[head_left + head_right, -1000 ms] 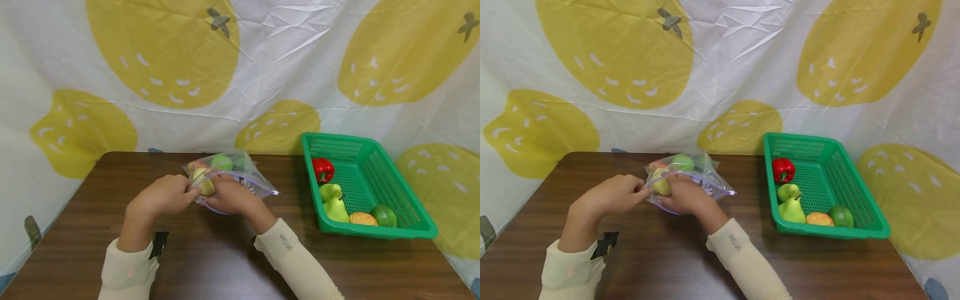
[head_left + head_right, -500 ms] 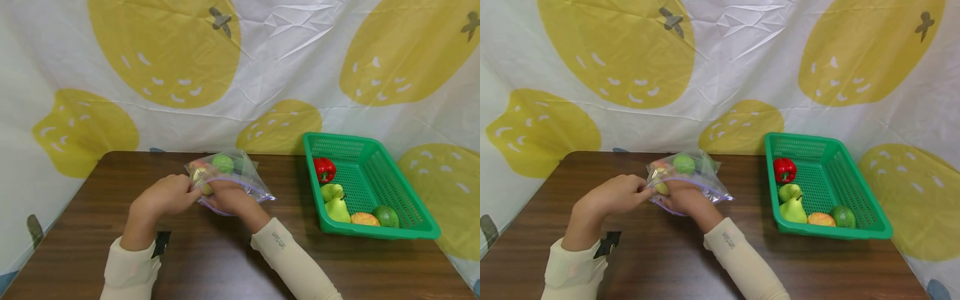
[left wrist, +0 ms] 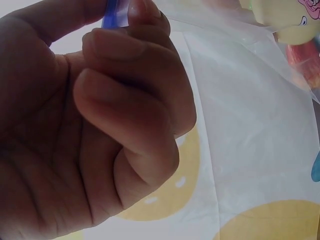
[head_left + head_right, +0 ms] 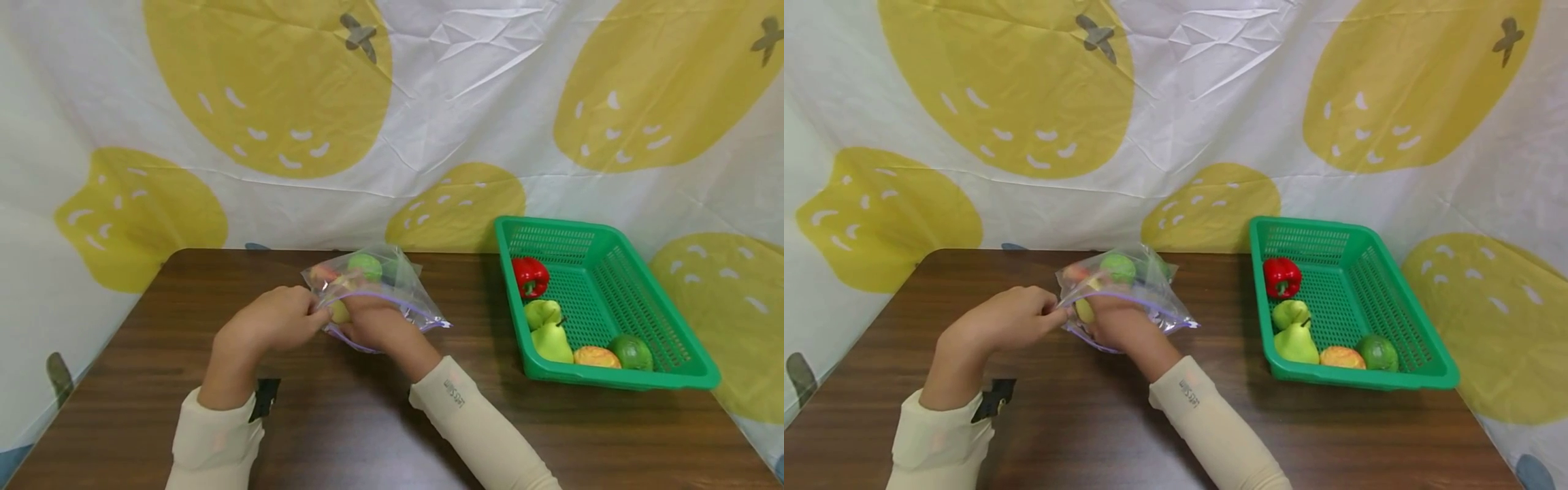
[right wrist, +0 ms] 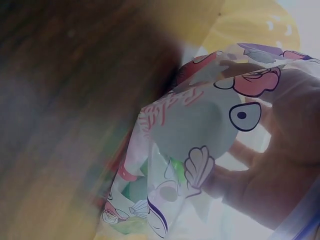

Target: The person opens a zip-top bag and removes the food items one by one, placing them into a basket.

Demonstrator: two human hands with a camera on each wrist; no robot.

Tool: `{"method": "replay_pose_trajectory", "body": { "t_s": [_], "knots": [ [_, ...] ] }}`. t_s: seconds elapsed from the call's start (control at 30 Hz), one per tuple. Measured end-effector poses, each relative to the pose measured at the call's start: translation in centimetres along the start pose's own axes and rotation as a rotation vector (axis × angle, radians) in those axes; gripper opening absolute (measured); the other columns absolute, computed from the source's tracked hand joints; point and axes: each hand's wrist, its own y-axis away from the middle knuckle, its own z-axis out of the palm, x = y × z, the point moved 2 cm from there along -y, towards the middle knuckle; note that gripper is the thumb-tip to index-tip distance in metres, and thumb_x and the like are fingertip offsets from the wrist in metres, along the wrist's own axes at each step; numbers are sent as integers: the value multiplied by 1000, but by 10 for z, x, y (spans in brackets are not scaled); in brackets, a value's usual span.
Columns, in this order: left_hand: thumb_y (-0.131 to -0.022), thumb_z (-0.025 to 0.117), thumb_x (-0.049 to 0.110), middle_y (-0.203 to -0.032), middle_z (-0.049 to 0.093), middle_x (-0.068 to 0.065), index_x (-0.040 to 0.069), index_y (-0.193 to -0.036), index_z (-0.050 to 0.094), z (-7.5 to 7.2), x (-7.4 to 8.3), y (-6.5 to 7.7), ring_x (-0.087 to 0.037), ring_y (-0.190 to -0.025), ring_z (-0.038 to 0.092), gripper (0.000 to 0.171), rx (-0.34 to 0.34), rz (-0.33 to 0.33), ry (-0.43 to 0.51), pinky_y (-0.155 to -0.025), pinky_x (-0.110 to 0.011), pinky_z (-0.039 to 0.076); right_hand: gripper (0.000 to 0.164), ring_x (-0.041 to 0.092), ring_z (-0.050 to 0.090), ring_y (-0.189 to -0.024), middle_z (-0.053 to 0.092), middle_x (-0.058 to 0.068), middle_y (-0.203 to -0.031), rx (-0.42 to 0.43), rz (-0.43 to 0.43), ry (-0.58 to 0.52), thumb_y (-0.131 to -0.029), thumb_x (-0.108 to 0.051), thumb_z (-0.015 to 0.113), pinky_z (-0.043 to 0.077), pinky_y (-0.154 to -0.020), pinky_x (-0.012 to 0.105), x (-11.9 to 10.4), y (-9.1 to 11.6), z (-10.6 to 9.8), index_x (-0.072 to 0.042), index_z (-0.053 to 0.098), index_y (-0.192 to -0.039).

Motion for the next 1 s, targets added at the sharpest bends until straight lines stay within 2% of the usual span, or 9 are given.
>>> {"method": "replay_pose_trajectory", "body": {
  "t_s": [0.13,0.33,0.47,0.6,0.73,0.8,1.0],
  "knots": [
    [-89,52,21,-52,36,6,18,-52,41,0,0,-1,-12,-49,37,39,3,3,-9,-47,-29,31,65,27,53,-109,54,14,-125,40,-14,48,-81,-42,75,51,-93,42,2,-1,0,-12,50,-133],
    [-89,53,22,-52,36,6,18,-52,41,1,0,-1,-11,-48,37,39,-4,-5,0,-46,-28,31,51,25,58,-94,59,12,-115,25,-39,92,-84,-31,74,54,-83,39,1,0,-3,-10,53,-126],
    [-90,54,22,-52,37,6,18,-52,43,0,0,0,-11,-48,37,40,-6,-7,3,-46,-28,31,46,22,54,-98,59,9,-114,30,-72,128,-87,-35,69,51,-88,35,0,0,-4,-10,53,-123],
    [-92,55,24,-53,39,5,16,-53,47,0,-1,0,-12,-49,39,40,-8,-10,-3,-47,-29,33,53,24,50,-109,56,13,-122,1,-51,82,-86,-38,71,48,-95,38,1,3,-9,-13,53,-129],
    [-93,56,26,-54,41,4,15,-55,51,-1,-1,-1,-14,-50,40,40,-4,-7,-8,-47,-30,34,59,26,53,-108,56,17,-123,-5,-52,50,-85,-40,71,53,-90,40,3,8,-16,-18,51,-136],
    [-92,56,26,-54,41,4,15,-55,50,-1,-2,-1,-14,-50,40,39,-4,-6,-5,-47,-30,33,55,26,57,-102,58,17,-119,2,-66,54,-86,-42,69,56,-84,40,4,10,-19,-20,53,-135],
    [-92,55,25,-54,39,5,15,-55,49,0,-3,-2,-13,-50,39,39,-11,-8,14,-47,-30,33,40,24,58,-88,57,12,-110,-115,-25,45,-87,-41,67,57,-75,40,5,13,-23,-19,59,-120]
  ]
}}
